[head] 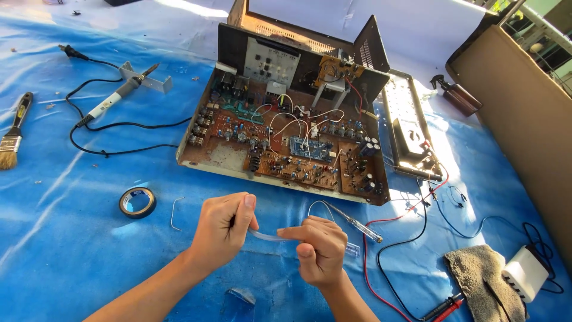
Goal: Preparing an electronic component by peeling adhesive backing from a tube and heating a wire end.
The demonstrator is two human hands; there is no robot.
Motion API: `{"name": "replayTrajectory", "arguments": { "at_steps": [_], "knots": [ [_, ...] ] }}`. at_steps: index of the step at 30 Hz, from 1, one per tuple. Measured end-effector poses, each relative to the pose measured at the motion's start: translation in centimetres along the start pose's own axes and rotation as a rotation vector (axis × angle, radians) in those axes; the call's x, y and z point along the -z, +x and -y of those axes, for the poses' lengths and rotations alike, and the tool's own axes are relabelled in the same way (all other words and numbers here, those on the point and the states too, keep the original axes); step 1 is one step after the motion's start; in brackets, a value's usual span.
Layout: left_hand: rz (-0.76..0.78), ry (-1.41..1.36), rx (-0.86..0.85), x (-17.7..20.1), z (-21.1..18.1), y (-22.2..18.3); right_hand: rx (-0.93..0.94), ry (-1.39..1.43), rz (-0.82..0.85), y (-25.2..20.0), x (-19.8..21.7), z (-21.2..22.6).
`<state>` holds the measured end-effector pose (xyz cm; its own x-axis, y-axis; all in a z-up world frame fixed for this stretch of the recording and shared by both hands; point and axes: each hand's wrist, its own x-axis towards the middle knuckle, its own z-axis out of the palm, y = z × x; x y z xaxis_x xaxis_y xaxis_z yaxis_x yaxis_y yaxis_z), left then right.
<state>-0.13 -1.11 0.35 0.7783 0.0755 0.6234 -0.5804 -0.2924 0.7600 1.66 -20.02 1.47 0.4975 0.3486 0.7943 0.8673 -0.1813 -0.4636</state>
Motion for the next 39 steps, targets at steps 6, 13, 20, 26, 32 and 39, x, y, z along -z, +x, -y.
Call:
{"name": "replayTrajectory", "arguments": {
  "at_steps": [6, 13, 20, 26, 32, 39],
  "knots": [
    [-0.034, -0.025, 0.027, 0.5, 0.1, 0.3, -0.021, 0.039, 0.022, -0.1, 0.4, -0.4],
    [-0.047, -0.035, 0.019, 0.5, -0.3, 0.2, -0.218, 0.107, -0.019, -0.4, 0.7, -1.1],
    [-0.037, -0.006, -0.023, 0.4, -0.2, -0.1, -0.347, 0.214, -0.208, -0.5, 1.5, -2.0],
    [-0.090, 0.016, 0.040, 0.4, -0.1, 0.0, -0.329, 0.228, -0.184, -0.6, 1.7, -2.0],
    [-0.128, -0.010, 0.110, 0.5, 0.0, 0.0, -0.197, 0.311, -0.105, 0.2, 1.8, -1.4],
    [-0.097, -0.003, 0.046, 0.5, -0.1, 0.0, -0.291, 0.401, -0.161, -0.7, 1.8, -2.4]
  ]
}}
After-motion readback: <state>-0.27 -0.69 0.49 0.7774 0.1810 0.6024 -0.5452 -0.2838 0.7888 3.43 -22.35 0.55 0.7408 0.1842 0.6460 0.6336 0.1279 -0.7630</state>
